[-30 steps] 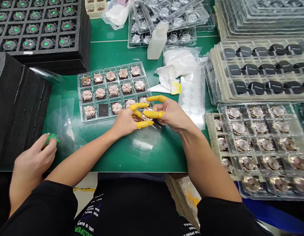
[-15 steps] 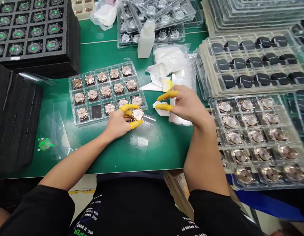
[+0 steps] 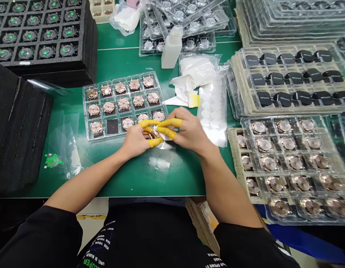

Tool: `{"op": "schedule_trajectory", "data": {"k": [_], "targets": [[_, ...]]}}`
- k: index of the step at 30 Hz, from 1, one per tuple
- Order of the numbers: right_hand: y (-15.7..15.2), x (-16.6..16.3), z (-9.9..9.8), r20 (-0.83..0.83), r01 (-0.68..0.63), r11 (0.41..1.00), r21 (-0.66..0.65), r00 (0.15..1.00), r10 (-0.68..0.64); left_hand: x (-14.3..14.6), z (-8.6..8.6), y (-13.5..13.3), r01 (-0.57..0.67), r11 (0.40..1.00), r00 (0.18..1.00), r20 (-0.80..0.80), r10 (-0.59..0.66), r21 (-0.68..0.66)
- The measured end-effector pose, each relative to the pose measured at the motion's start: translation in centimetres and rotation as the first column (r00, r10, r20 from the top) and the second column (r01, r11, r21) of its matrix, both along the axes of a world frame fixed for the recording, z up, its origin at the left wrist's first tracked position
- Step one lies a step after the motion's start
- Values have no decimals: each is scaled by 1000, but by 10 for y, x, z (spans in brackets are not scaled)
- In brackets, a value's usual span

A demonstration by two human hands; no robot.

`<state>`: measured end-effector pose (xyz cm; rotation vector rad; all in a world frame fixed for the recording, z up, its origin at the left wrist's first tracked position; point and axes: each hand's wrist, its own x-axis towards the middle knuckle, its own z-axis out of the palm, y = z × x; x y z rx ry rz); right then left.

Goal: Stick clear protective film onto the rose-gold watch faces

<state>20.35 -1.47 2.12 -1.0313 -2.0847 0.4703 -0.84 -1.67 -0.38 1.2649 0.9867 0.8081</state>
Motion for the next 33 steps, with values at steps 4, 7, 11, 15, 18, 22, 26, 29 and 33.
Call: {"op": "schedule_trajectory", "data": {"k": [4, 7, 11, 15, 18, 22, 26, 29, 33], "targets": [[1, 3, -3, -1, -69, 997, 24, 998, 69, 0, 2, 0, -16, 1000, 1000, 0, 16, -27], [1, 0, -4, -4, -68, 996, 52, 998, 69, 0, 2, 0, 13, 999, 1000, 24, -12, -40], [-1, -2, -3, 21, -9, 994, 105, 1000, 7, 0, 1, 0, -21, 998, 999, 28, 22, -56], [-1, -3, -4, -15, -96, 990, 104, 995, 99, 0, 2, 1, 25, 998, 999, 35, -23, -56], [0, -3, -5, -41, -2, 994, 111, 999, 6, 0, 4, 1, -18, 999, 1000, 19, 19, -48], [-1, -4, -6, -46, -65, 997, 42, 997, 67, 0, 5, 0, -8, 997, 999, 30, 11, -77], [-2, -7, -6, -42, 56, 998, 22, 998, -55, 0, 5, 0, -41, 996, 998, 42, 44, -79], [-2, -8, -5, -46, -36, 999, -35, 998, 35, 1, 4, 0, -29, 997, 998, 51, 33, -77], [-1, -9, -6, -108, 62, 997, -38, 992, -65, 2, 3, 0, -14, 997, 998, 60, 18, -78]]}}
